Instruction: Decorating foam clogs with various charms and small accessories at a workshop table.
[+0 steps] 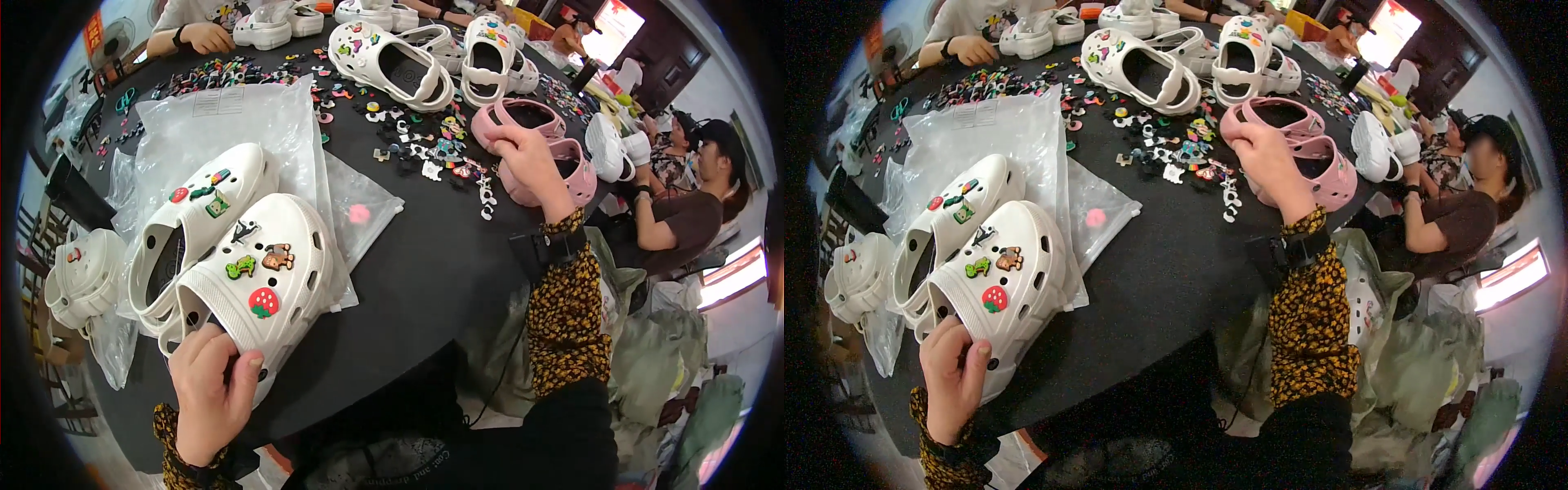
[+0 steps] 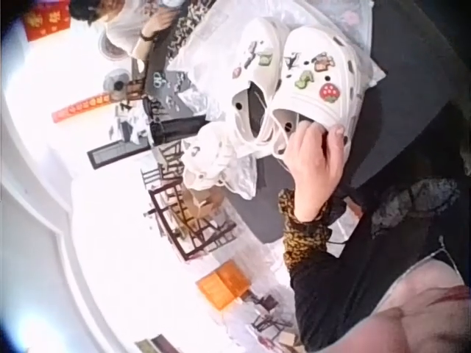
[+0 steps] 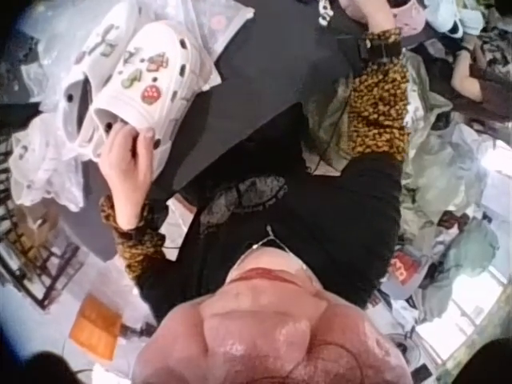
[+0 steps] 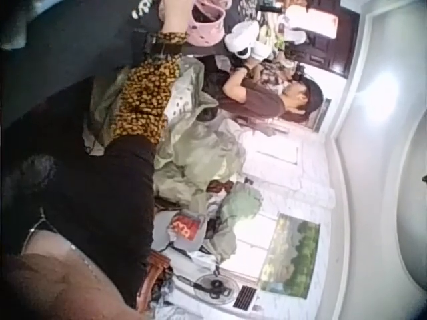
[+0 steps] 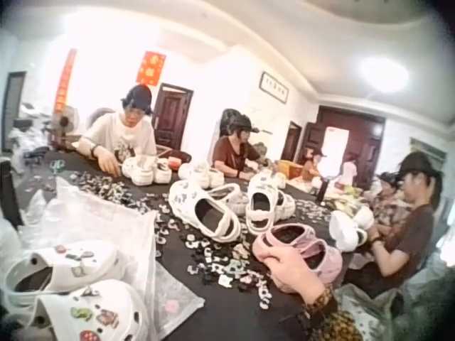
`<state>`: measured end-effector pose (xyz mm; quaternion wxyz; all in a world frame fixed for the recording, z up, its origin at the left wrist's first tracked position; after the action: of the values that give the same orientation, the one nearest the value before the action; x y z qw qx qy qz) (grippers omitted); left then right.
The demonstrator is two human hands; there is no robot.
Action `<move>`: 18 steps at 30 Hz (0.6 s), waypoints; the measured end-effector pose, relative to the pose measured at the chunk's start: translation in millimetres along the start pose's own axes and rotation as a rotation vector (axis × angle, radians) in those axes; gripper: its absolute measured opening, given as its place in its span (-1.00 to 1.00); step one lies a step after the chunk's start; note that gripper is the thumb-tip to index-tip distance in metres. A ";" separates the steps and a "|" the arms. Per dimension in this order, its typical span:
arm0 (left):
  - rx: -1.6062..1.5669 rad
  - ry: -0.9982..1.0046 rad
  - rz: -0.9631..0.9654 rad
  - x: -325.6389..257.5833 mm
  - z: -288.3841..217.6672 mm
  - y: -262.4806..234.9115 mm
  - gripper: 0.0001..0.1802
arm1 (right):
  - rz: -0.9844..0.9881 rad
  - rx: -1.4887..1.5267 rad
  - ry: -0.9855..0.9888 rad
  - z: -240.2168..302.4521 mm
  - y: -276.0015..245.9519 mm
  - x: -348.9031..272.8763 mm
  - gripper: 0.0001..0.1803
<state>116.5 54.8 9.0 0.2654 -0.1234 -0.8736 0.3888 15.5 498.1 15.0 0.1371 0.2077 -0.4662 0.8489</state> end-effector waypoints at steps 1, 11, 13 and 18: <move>0.004 0.000 -0.001 -1.0 1.1 -0.2 -0.79 | 0.067 -0.059 0.037 -7.0 1.8 -1.2 -0.76; -0.011 -0.009 -0.022 -1.2 1.5 0.0 -0.77 | 0.393 -0.350 0.002 4.9 14.4 -23.5 -0.77; -0.016 0.000 -0.020 -0.3 2.0 0.7 -0.77 | 0.393 -0.409 0.001 -2.5 14.1 -29.6 -0.77; 0.001 0.008 -0.029 0.2 -0.9 -0.3 -0.77 | 0.419 -0.464 0.084 -1.5 27.6 -41.8 -0.75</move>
<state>116.8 55.2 9.8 0.2744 -0.1121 -0.8740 0.3850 40.0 483.2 -26.0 0.0221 0.0353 -0.6739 0.7377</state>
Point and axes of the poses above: each hand's wrist, its own x-axis towards the middle knuckle, its own y-axis out of the palm, z = x × y, the point moved 4 cm from there along x, towards the middle knuckle, and after that the axes turned 1 degree about -y, right-handed, at the moved point
